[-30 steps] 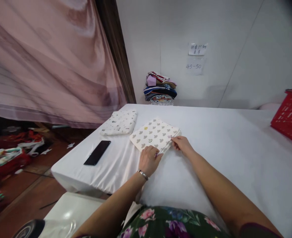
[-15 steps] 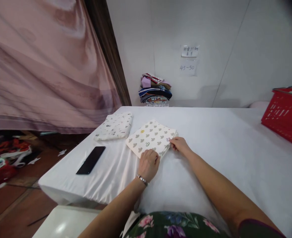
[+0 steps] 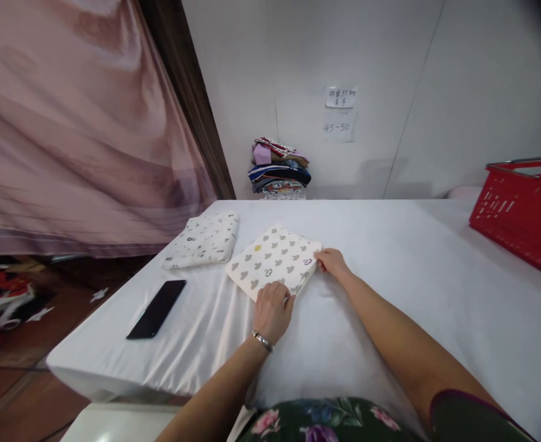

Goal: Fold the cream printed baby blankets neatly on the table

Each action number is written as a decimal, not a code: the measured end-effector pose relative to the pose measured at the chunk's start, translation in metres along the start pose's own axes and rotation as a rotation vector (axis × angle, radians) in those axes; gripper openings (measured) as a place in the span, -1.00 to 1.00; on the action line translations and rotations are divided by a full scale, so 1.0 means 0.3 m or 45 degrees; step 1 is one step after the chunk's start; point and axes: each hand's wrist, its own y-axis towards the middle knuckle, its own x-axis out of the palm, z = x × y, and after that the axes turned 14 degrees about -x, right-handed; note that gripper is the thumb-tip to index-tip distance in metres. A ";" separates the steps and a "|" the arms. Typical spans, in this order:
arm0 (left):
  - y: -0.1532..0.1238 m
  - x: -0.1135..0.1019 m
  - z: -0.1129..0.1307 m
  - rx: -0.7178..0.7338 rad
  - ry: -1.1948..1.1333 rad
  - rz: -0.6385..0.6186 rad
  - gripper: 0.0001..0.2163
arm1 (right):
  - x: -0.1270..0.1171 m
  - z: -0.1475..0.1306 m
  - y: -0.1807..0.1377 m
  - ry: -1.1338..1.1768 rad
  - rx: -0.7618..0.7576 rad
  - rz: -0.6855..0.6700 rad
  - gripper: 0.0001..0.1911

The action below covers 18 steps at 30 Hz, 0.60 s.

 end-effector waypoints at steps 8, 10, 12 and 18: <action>-0.001 -0.002 -0.002 0.004 0.007 -0.018 -0.90 | -0.021 0.041 0.067 -0.165 0.023 0.044 -0.83; -0.004 -0.003 -0.001 0.002 0.021 -0.024 -0.89 | -0.026 0.048 0.078 -0.186 0.035 0.040 -0.80; -0.008 -0.003 0.000 0.012 0.035 -0.023 -0.87 | -0.028 0.052 0.084 -0.198 0.046 0.028 -0.79; -0.010 -0.011 -0.004 0.043 0.096 -0.010 -0.93 | -0.027 0.045 0.091 -0.241 0.033 -0.024 -0.85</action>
